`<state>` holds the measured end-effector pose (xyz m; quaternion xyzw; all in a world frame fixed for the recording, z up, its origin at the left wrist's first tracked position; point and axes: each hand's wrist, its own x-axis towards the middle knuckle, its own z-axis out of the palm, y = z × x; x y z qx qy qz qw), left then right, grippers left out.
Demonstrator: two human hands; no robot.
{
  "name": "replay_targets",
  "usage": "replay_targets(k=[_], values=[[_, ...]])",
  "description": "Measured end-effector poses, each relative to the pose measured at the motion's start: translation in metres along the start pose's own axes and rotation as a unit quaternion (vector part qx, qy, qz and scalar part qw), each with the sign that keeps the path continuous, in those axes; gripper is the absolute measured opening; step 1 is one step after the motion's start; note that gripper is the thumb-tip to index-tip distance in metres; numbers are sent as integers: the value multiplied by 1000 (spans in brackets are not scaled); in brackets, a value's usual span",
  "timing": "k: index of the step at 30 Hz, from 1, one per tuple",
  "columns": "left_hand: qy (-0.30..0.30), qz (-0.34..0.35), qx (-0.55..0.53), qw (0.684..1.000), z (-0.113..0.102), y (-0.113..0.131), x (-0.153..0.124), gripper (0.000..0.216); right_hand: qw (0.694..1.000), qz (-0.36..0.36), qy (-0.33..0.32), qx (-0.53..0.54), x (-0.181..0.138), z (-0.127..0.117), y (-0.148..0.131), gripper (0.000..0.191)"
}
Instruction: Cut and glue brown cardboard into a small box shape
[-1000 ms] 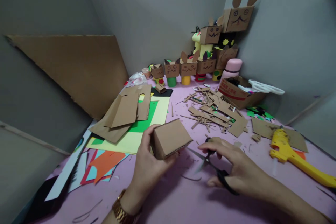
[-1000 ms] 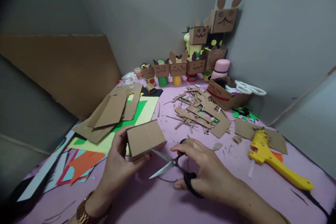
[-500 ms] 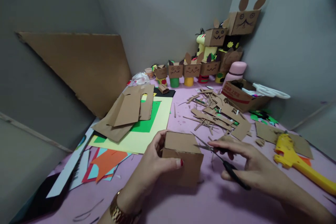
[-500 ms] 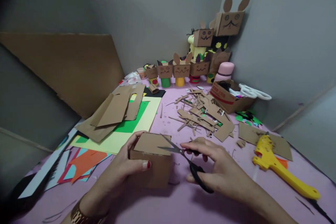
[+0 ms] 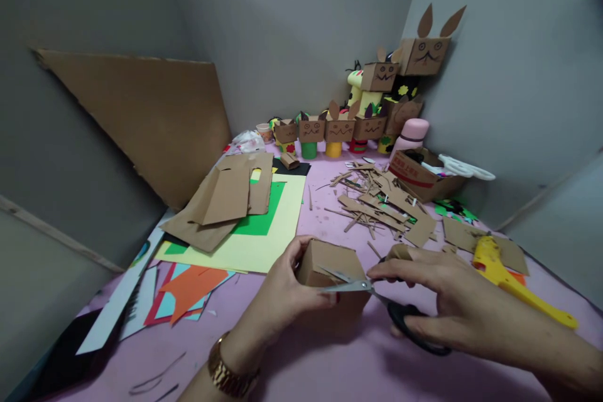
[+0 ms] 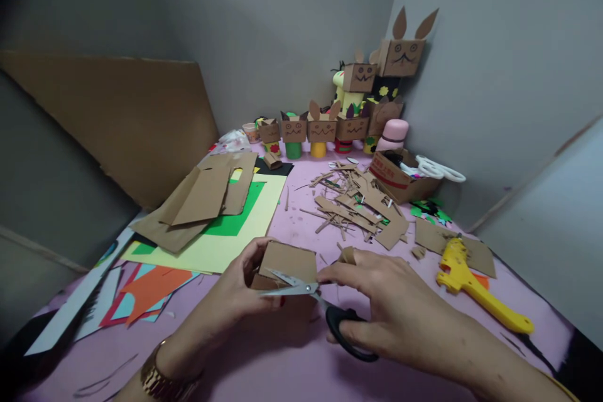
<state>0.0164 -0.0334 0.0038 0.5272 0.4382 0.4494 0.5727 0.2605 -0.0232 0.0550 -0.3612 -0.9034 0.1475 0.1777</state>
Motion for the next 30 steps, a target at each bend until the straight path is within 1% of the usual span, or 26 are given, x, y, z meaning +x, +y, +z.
replay_targets(k=[5,10,12,18,21,25,30], values=[[-5,7,-7,1000,1,1,-1,59,1000,7,-11,4,6,3,-7,57],[-25,-20,-27,999,0,3,-1,62,999,16,-38,9,10,1,-11,47],[-33,-21,-34,999,1,4,-1,63,999,14,-48,7,11,-1,-12,44],[-23,-14,-46,999,2,3,-1,65,997,14,-60,37,14,-2,-12,38],[-37,-29,-67,997,2,4,-2,67,996,10,-75,39,16,-1,-11,39],[-49,-44,-93,993,2,3,-1,69,996,-8,-83,22,19,-2,-10,42],[-45,-48,-114,991,3,0,-1,68,997,-58,-56,15,17,0,-7,36]])
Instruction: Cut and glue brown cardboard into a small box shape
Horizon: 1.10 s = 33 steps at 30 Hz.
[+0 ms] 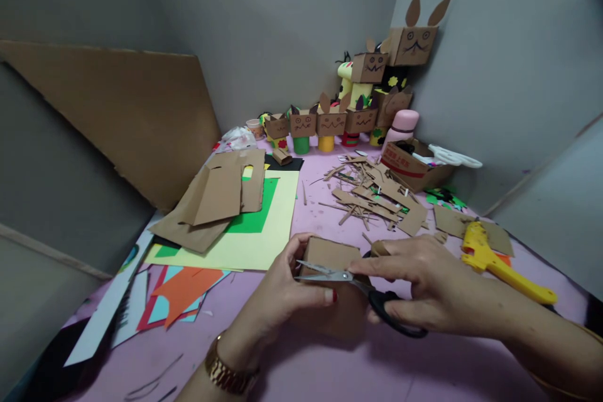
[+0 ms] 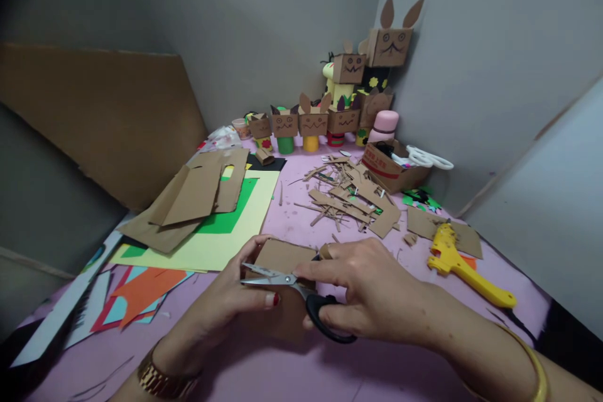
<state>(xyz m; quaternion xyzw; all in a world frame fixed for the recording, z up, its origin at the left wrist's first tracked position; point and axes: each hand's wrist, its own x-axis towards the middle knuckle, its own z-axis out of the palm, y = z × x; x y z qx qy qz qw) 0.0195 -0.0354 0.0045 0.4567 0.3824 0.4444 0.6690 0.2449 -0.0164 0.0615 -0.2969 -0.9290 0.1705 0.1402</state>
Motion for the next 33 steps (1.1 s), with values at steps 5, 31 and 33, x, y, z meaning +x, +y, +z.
replay_targets(k=[5,31,33], values=[[-11,-21,-25,999,0,0,-1,71,999,-31,31,6,-2,3,2,32],[-16,10,30,999,-2,3,-1,69,998,50,-37,-17,-5,-5,-4,57],[-21,5,8,1000,-4,5,-1,67,997,60,-20,-35,-7,-7,1,60]])
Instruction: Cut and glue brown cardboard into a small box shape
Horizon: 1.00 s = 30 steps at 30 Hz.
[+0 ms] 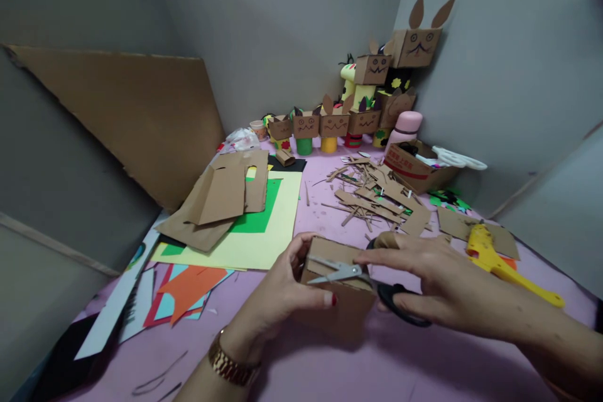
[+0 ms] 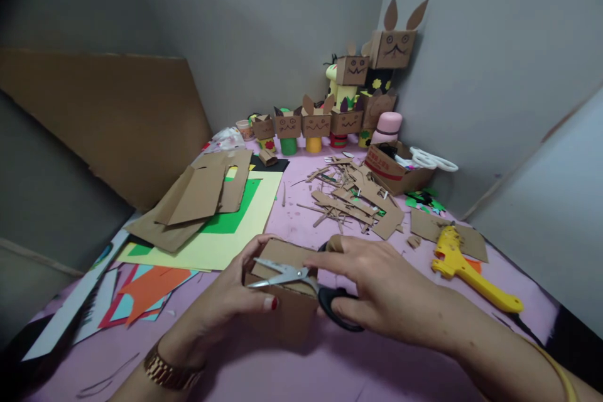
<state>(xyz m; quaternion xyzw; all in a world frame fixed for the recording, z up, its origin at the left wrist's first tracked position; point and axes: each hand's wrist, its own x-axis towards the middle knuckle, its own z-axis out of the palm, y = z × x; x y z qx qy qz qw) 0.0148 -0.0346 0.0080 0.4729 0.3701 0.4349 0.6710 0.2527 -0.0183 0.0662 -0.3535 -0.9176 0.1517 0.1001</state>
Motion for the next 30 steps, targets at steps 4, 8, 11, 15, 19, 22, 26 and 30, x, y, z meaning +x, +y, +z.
replay_targets(k=[4,8,11,15,19,22,26,30], values=[[4,10,1,1000,-1,4,0,64,1000,20,6,-13,-6,-1,7,55],[12,7,12,1000,-1,3,2,67,1000,3,-11,5,-9,0,3,53],[20,7,10,1000,-1,0,3,67,999,-25,14,-15,-7,1,-3,50],[16,5,13,1000,0,-1,2,66,998,-52,27,-28,-4,3,-6,43],[18,0,6,1000,0,-1,2,67,997,-60,33,-26,-4,4,-5,42],[19,-8,-8,1000,0,-2,2,68,995,-74,36,-47,-5,4,-6,38],[12,-10,-21,1000,-1,-4,4,70,991,-105,48,-64,-5,5,-5,32],[3,-11,-18,1000,-2,-4,4,68,991,-109,45,-63,-6,8,-2,34]])
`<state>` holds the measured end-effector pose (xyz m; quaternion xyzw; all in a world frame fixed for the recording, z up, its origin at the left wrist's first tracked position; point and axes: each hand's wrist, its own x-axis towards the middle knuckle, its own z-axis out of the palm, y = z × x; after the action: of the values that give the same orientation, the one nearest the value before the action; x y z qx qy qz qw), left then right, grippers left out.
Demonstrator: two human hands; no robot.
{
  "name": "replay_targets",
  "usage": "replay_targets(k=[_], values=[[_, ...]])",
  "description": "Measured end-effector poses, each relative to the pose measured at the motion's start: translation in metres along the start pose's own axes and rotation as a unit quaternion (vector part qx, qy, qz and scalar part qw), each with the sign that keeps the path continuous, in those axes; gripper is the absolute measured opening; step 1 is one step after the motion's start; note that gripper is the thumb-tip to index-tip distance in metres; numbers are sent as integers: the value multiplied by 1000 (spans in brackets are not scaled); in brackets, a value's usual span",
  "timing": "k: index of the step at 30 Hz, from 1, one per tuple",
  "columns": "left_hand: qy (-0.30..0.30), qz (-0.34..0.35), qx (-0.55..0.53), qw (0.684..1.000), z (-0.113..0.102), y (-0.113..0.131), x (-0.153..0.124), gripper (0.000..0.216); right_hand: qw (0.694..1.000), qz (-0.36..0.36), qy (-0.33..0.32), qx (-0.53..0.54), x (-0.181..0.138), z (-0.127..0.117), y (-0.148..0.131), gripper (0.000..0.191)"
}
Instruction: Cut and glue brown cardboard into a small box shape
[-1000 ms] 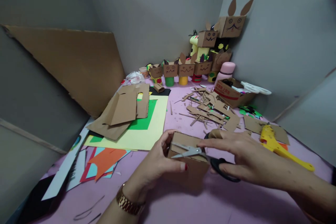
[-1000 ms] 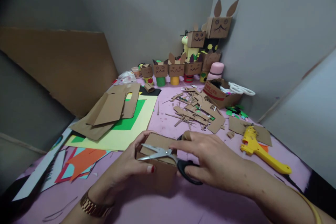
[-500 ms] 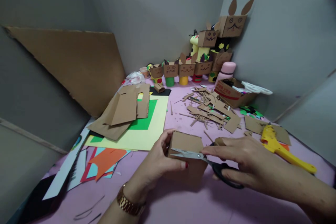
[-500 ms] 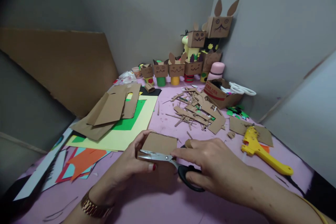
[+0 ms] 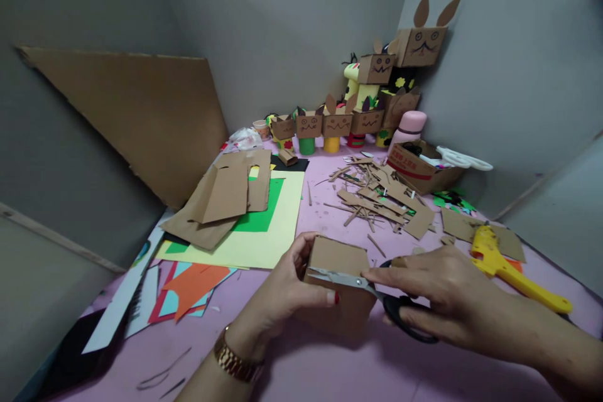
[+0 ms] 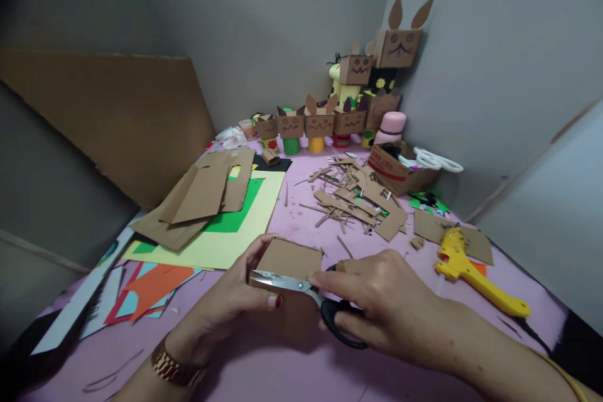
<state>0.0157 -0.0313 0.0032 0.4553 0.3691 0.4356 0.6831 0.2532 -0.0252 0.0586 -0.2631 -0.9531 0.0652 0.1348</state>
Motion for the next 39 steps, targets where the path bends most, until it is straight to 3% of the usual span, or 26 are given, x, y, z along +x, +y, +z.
replay_targets(k=[6,13,18,21,23,25,28,30,32,34,36,39], values=[[12,1,27,1000,1,2,-1,68,997,47,-39,-48,1,-2,-3,46],[6,2,5,1000,4,2,-3,69,995,70,-67,23,4,-9,1,48],[-4,16,27,1000,0,3,-3,68,997,68,-8,-47,-2,-10,16,46],[77,98,133,983,2,4,-3,68,994,105,20,1,-7,-9,18,41],[172,168,244,940,5,4,-5,66,986,149,45,62,-9,-4,16,40],[254,234,346,872,6,3,-7,61,971,184,80,127,-11,7,10,35],[298,346,452,766,1,-2,-8,62,944,219,118,219,-12,32,-2,32],[307,403,510,695,-7,-4,-7,69,907,256,136,305,-11,53,-13,32],[332,445,557,617,-15,-4,-4,75,850,284,146,419,-8,73,-26,33],[368,503,583,521,-22,-3,0,74,766,317,162,535,-3,90,-40,34],[400,540,596,440,-26,-3,4,70,702,340,155,606,4,102,-53,41],[418,545,616,386,-29,-5,8,64,623,361,143,680,16,112,-70,60]])
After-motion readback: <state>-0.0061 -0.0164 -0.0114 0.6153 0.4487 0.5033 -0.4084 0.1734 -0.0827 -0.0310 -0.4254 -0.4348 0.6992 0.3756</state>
